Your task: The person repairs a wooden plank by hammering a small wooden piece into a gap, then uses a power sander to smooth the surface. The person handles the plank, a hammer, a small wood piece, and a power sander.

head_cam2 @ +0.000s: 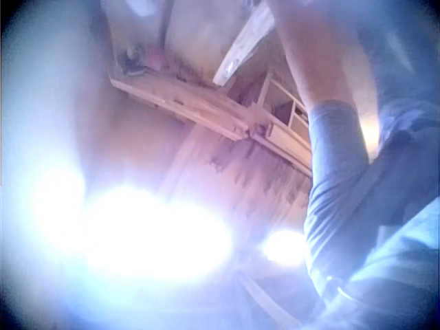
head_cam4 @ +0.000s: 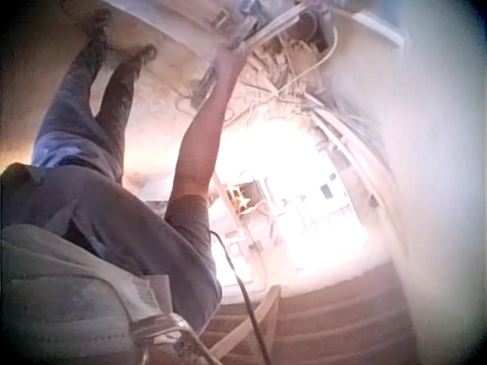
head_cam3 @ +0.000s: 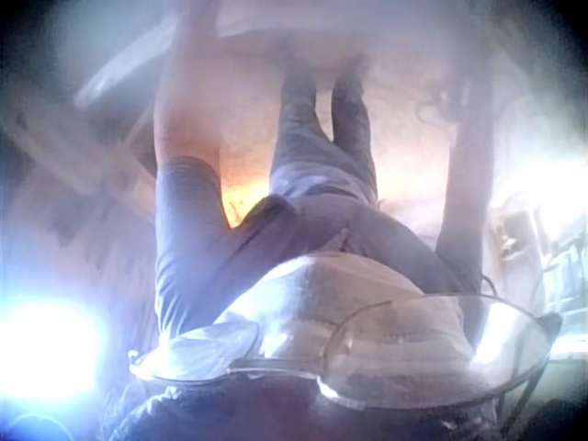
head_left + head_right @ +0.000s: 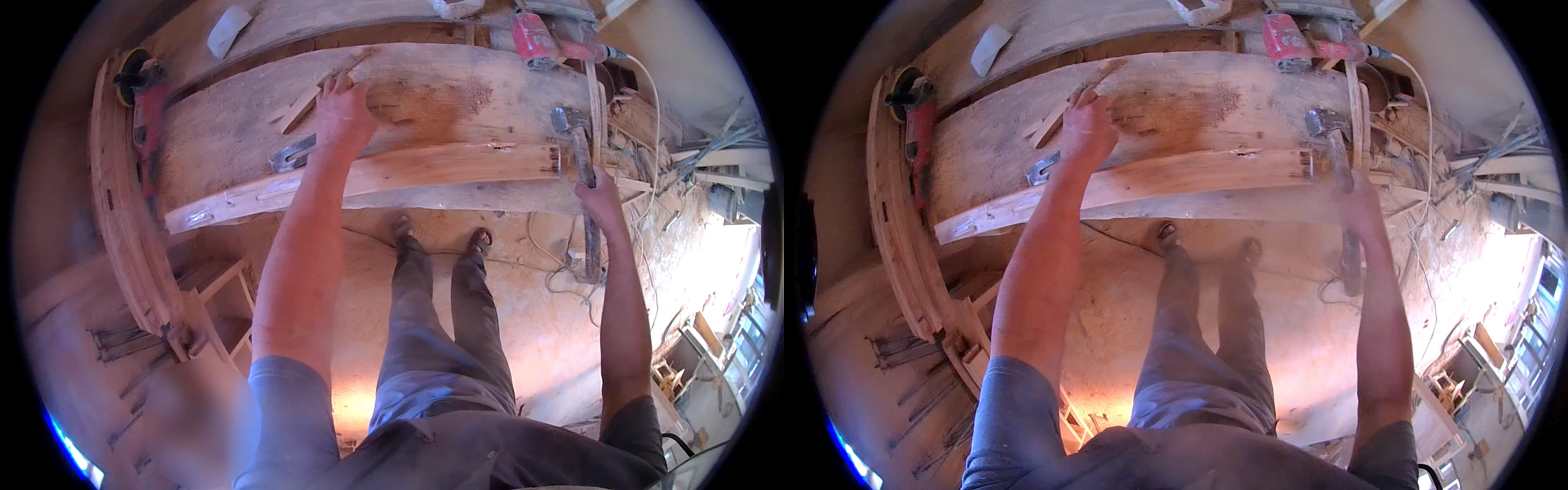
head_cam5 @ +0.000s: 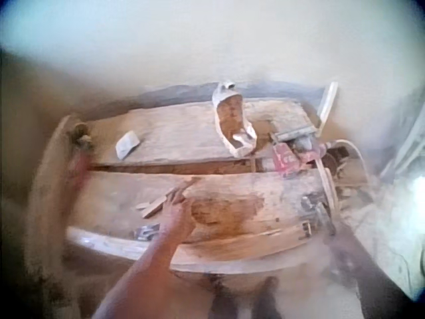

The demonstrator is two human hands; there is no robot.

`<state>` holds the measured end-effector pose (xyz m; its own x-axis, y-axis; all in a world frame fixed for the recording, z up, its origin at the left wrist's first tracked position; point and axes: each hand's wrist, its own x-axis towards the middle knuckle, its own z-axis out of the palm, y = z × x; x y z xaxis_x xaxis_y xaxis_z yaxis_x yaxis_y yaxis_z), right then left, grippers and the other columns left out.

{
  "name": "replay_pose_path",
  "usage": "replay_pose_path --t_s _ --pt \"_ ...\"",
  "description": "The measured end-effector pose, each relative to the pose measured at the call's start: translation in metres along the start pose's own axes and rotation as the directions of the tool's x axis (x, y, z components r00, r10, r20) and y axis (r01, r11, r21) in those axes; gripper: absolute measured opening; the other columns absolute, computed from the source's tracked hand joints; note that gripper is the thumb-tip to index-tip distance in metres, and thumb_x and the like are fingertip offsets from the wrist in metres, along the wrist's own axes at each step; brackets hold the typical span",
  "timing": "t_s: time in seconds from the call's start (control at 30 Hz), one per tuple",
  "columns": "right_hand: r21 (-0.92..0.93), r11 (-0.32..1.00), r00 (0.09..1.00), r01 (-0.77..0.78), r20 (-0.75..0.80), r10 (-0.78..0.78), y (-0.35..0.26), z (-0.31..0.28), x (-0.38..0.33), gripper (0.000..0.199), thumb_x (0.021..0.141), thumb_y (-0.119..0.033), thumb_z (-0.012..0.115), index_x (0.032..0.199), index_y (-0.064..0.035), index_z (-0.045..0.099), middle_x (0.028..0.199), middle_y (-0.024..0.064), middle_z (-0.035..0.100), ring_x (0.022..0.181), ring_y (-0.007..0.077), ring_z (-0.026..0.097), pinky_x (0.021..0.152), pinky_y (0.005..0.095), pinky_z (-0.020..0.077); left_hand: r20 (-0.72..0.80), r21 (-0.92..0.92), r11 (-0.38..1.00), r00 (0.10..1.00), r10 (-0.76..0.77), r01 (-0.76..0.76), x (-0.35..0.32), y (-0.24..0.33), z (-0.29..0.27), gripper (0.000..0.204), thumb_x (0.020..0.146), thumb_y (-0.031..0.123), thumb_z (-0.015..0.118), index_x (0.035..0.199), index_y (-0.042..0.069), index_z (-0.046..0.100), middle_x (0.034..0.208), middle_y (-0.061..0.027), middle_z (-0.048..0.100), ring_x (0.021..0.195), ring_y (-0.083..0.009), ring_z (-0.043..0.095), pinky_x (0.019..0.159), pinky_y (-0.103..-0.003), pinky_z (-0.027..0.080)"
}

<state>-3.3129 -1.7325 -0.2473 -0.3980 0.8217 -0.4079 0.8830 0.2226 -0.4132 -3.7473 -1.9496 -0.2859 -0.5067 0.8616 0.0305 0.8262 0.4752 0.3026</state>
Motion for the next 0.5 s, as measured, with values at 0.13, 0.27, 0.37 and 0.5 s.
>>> replay_pose_path --t_s 0.13,0.27,0.37,0.5 --pt "-0.027 1.000 0.987 0.004 -0.164 -0.008 -0.042 0.009 -0.035 0.047 0.087 -0.012 0.068 0.132 0.0001 0.060 0.114 0.0202 0.072 0.102 0.0327 0.071 0.094 0.0387 0.0547 0.099 0.072 0.997 0.995 -0.025 0.018 -0.004 -0.011 0.003 0.038 0.081 0.006 0.064 0.118 0.009 0.072 0.127 -0.0181 0.062 0.127 -0.0405 0.053 0.106 -0.052 0.045" --pt "0.078 0.995 0.967 0.062 -0.252 -0.040 -0.035 0.023 -0.053 0.043 0.087 -0.011 0.066 0.130 -0.0056 0.063 0.122 0.0217 0.069 0.112 0.0338 0.068 0.096 0.0421 0.0534 -0.001 0.062 0.996 0.998 0.065 -0.065 -0.008 -0.018 0.009 0.036 0.086 0.001 0.062 0.121 0.008 0.070 0.125 -0.0201 0.060 0.120 -0.0415 0.056 0.106 -0.049 0.046" --pt "0.072 0.997 0.977 0.030 -0.211 -0.014 -0.056 0.031 -0.073 0.044 0.086 -0.010 0.069 0.129 -0.0092 0.064 0.121 0.0212 0.069 0.112 0.0331 0.068 0.096 0.0429 0.0537 0.111 0.060 0.996 0.992 0.059 -0.066 -0.008 -0.016 -0.007 0.030 0.090 0.003 0.063 0.119 0.006 0.070 0.124 -0.0195 0.060 0.119 -0.0410 0.057 0.104 -0.048 0.047" --pt "0.165 0.984 0.993 0.061 -0.115 -0.042 -0.068 0.044 -0.096 0.047 0.084 -0.010 0.073 0.131 -0.0103 0.063 0.115 0.0182 0.070 0.101 0.0304 0.070 0.088 0.0399 0.0560 0.124 -0.039 0.999 0.992 0.005 0.000 -0.013 0.015 -0.029 0.021 0.091 0.003 0.062 0.110 0.005 0.072 0.113 -0.0180 0.062 0.113 -0.0398 0.058 0.097 -0.047 0.050"
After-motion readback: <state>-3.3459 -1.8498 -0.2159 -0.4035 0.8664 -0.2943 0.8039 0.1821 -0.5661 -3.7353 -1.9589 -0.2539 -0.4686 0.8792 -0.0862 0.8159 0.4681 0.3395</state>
